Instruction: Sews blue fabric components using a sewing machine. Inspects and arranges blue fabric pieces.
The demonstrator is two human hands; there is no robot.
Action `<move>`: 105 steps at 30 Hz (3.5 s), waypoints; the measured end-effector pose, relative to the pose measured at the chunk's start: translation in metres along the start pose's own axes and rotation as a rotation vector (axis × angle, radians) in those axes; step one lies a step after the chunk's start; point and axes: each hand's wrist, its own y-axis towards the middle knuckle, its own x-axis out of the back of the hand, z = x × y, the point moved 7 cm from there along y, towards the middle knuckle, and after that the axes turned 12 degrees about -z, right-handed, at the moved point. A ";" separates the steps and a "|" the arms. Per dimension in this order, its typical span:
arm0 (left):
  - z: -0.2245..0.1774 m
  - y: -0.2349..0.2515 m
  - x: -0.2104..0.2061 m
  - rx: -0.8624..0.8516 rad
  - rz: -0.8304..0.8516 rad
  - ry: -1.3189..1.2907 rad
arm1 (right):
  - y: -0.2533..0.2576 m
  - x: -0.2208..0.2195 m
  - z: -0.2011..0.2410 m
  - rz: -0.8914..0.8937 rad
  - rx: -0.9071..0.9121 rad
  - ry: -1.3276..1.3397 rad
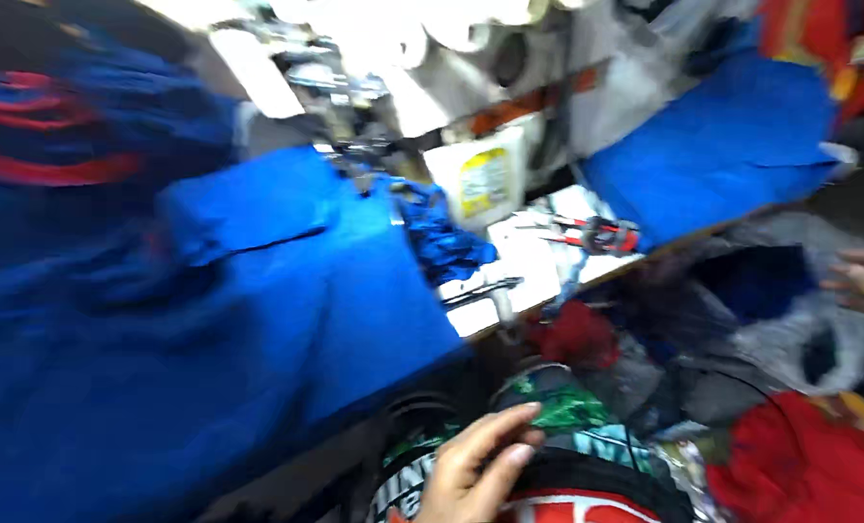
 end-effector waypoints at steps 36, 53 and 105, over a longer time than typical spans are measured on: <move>-0.010 -0.050 0.075 -0.508 -0.533 0.631 | -0.269 -0.237 0.139 1.152 0.053 0.366; -0.008 -0.044 0.065 -0.195 -0.435 -0.298 | -0.280 -0.156 0.217 1.354 0.057 0.729; -0.080 -0.034 0.086 -0.408 -0.424 0.251 | -0.256 -0.122 0.255 0.894 0.834 0.853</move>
